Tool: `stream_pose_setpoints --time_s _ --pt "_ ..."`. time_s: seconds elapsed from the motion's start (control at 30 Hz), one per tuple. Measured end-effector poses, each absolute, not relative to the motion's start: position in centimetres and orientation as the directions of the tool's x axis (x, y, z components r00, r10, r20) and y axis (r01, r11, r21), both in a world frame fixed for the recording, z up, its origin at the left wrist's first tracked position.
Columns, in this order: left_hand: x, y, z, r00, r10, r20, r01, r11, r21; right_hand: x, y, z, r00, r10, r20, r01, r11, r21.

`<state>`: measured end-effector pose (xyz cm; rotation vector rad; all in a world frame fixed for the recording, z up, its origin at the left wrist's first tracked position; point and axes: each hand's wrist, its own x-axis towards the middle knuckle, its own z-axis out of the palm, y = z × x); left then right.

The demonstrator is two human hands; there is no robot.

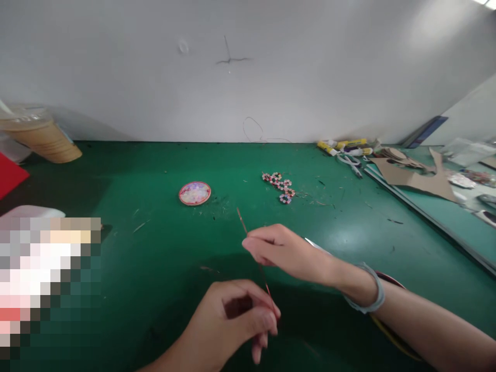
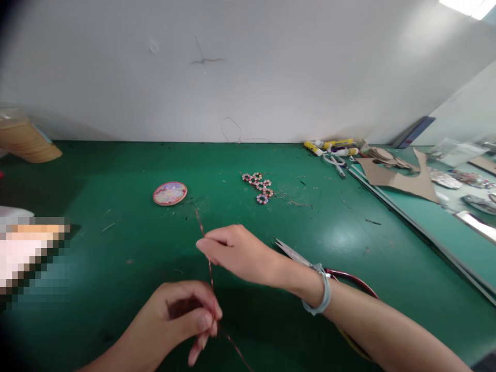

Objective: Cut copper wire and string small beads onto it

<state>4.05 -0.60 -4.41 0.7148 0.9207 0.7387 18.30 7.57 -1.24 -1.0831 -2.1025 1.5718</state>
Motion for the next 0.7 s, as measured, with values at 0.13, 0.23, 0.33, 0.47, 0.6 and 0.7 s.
stream_pose_setpoints --time_s 0.13,0.23,0.33,0.47,0.6,0.7 --pt "3.2 0.5 -4.4 0.248 0.923 -0.294 -0.285 0.360 0.889 18.7 8.5 -1.6 -0.579 0.806 -0.124 0.383 0.134 -0.914" --pt "2.8 0.8 -4.4 0.260 0.919 -0.296 -0.243 0.359 0.901 18.8 8.6 -2.0 -0.536 0.843 -0.041 0.361 0.185 -0.914" --pt "2.9 0.8 -4.4 0.256 0.909 -0.328 -0.234 0.387 0.892 18.7 8.5 -2.1 -0.501 0.864 0.050 0.316 0.236 -0.919" --pt "2.9 0.7 -3.7 0.105 0.951 -0.290 -0.152 0.303 0.941 18.8 8.6 -1.7 -0.472 0.878 0.080 0.281 0.235 -0.930" --pt "2.4 0.9 -3.1 -0.043 0.979 -0.199 -0.071 0.196 0.978 19.0 8.4 -1.0 -0.530 0.848 0.005 0.307 0.197 -0.931" --pt "2.0 1.1 -3.0 -0.118 0.979 -0.164 -0.107 0.152 0.983 18.7 7.6 -0.7 -0.586 0.810 -0.003 0.308 0.219 -0.926"
